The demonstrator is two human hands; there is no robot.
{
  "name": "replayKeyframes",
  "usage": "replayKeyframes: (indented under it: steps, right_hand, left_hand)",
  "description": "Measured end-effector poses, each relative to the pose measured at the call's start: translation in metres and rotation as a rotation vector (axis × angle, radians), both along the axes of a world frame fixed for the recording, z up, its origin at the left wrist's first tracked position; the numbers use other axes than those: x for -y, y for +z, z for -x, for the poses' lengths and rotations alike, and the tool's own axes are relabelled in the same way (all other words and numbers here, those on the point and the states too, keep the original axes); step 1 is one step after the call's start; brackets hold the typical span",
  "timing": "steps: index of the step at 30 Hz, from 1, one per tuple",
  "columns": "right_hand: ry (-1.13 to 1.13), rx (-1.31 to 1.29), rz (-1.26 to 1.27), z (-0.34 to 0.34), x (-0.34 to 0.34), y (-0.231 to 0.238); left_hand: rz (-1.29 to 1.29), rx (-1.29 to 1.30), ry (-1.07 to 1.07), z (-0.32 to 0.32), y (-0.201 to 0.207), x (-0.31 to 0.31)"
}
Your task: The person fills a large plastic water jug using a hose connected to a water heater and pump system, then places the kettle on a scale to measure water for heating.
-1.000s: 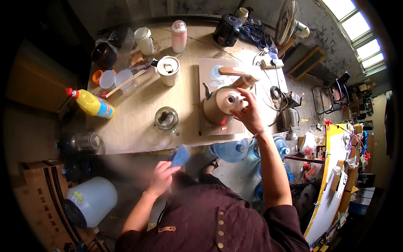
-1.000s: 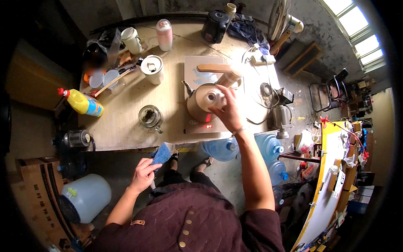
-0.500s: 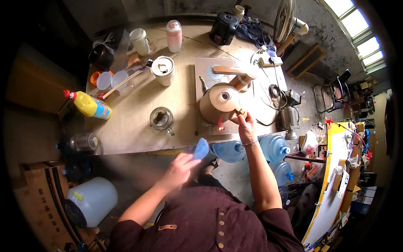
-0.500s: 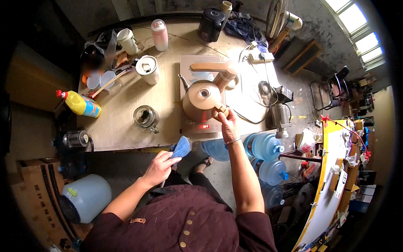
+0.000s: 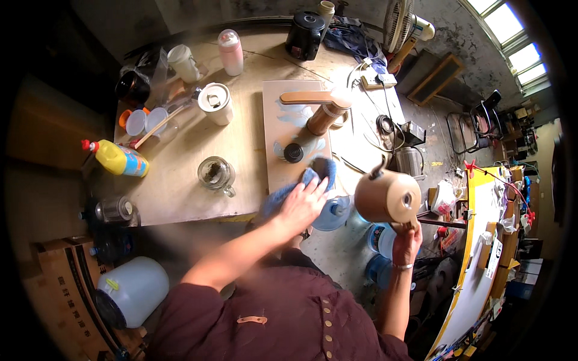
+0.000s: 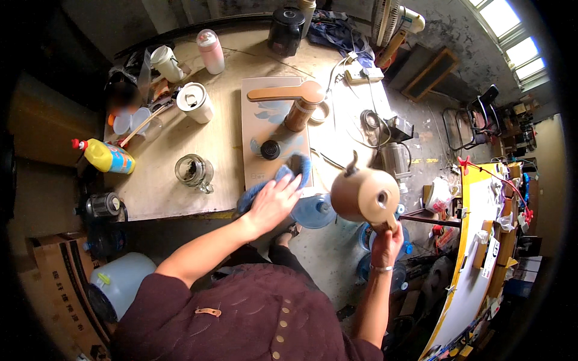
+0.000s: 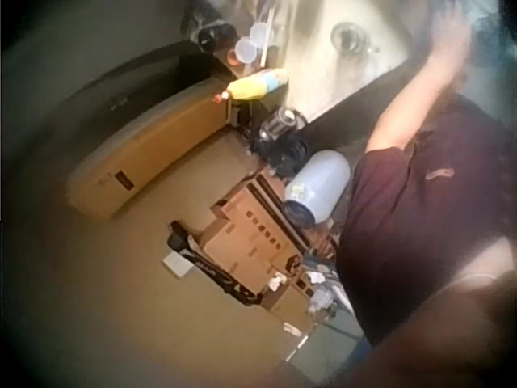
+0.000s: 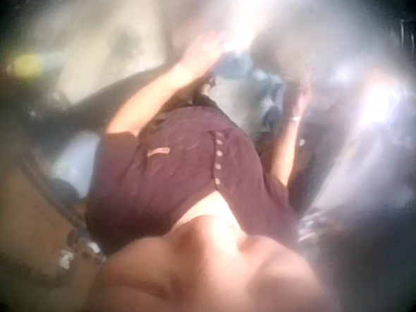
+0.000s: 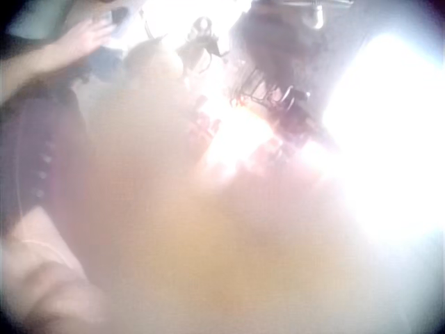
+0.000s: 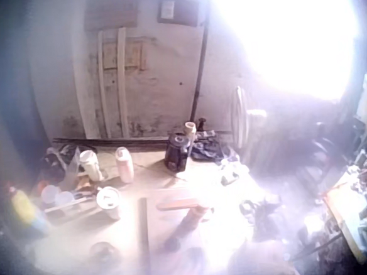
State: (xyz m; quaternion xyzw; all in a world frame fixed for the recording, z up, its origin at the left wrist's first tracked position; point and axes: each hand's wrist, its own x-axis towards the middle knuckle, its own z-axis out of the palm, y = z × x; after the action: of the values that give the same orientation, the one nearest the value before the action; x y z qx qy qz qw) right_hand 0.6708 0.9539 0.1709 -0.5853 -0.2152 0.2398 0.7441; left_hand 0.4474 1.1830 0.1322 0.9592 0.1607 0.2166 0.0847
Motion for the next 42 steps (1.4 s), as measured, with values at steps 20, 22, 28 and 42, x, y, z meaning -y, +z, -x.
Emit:
replayKeyframes:
  steps: [20,22,28,42]
  right_hand:
    - [-0.137,-0.104,0.077,0.023,0.100,-0.040]
    - [-0.119,-0.103,0.077,0.022,0.101,-0.041]
    - [-0.148,-0.096,0.103,0.023,0.111,-0.044]
    - [0.008,-0.168,0.009,0.022,0.039,-0.035]
  left_hand:
    - [0.164,-0.358,0.594,0.025,-0.006,-0.078]
    - [0.018,-0.236,0.475,0.013,-0.017,-0.104]
    - [0.241,-0.433,0.351,-0.009,-0.046,-0.131]
    - [0.308,-0.351,0.256,0.075,-0.034,-0.027]
